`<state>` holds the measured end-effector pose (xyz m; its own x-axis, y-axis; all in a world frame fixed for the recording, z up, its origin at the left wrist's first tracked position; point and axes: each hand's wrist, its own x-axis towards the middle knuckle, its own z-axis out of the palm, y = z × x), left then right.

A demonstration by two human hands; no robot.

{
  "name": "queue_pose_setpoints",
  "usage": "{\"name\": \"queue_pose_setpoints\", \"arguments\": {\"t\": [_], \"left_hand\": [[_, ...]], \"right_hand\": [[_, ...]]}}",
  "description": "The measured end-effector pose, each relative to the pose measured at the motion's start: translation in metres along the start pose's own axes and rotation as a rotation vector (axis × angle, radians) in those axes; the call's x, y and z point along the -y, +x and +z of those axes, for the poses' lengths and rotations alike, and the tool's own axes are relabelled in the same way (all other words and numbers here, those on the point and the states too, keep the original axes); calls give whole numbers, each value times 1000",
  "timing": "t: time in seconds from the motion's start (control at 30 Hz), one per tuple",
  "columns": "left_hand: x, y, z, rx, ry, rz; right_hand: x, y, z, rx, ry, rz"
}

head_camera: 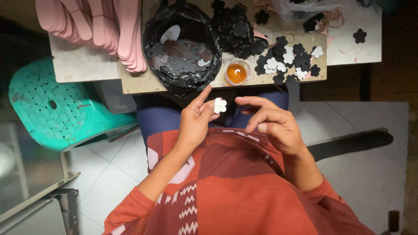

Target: The person repeatedly picks up black and white flower-shaped craft pieces, aligns them, and presses them together by hand. They place the assembled pairs on the table and continue the process with additional pieces from a nearby pile.

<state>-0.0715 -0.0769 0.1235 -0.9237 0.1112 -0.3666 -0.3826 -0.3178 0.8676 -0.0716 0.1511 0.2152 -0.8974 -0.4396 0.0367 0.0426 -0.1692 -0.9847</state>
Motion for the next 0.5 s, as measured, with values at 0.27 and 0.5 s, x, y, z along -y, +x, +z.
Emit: {"name": "queue_pose_setpoints", "arguments": {"t": [0.27, 0.5], "left_hand": [[-1, 1, -3, 85, -134, -99], [-2, 3, 1, 130, -206, -213]], "right_hand": [[-20, 16, 20, -205, -617, -147], [-35, 23, 24, -223, -743, -232]]}}
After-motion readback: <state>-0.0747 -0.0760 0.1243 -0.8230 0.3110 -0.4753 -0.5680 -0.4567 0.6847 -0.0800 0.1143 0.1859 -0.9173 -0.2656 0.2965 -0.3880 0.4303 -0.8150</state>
